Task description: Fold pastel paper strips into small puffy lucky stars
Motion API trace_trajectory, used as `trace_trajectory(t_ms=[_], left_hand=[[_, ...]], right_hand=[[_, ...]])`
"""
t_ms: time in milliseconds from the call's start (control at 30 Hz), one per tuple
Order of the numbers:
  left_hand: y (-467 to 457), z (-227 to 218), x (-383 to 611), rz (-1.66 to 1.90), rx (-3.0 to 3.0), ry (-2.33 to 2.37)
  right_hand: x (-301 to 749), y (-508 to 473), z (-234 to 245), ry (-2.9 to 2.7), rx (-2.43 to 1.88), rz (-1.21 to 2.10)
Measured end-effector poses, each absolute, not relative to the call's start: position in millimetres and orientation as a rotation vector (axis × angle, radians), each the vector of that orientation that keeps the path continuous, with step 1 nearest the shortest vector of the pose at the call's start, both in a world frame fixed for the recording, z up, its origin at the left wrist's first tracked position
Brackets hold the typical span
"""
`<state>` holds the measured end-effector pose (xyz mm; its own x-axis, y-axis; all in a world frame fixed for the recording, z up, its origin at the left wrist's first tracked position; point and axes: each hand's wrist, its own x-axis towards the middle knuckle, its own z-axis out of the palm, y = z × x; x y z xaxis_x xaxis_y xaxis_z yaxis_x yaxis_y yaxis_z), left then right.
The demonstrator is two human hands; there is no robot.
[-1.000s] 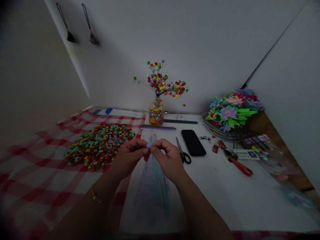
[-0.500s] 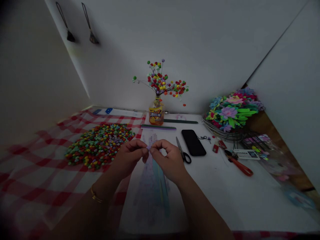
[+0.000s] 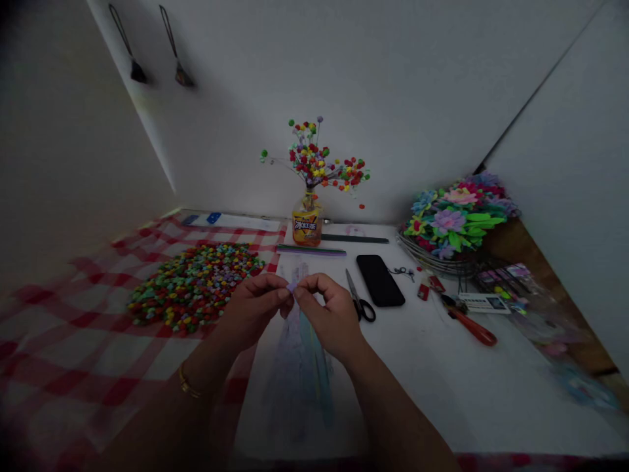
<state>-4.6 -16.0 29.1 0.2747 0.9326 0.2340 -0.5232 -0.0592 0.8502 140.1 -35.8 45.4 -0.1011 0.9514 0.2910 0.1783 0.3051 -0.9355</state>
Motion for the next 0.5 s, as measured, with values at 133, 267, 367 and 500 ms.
trace_trajectory(t_ms=[133, 267, 367, 500], left_hand=[[-16.2, 28.6, -4.4, 1.284, 1.070, 0.549], [-16.0, 28.9, -3.4, 1.289, 1.029, 0.556], [-16.1, 30.2, -2.7, 1.294, 0.992, 0.546], [-16.1, 30.9, -4.2, 1.275, 1.032, 0.526]], right_hand=[[139.8, -36.6, 46.4, -1.587, -1.144, 0.846], [137.5, -37.4, 47.2, -1.633, -1.146, 0.752], [136.2, -38.0, 47.8, -1.666, -1.141, 0.715], [137.8, -38.7, 50.5, -1.692, -1.128, 0.704]])
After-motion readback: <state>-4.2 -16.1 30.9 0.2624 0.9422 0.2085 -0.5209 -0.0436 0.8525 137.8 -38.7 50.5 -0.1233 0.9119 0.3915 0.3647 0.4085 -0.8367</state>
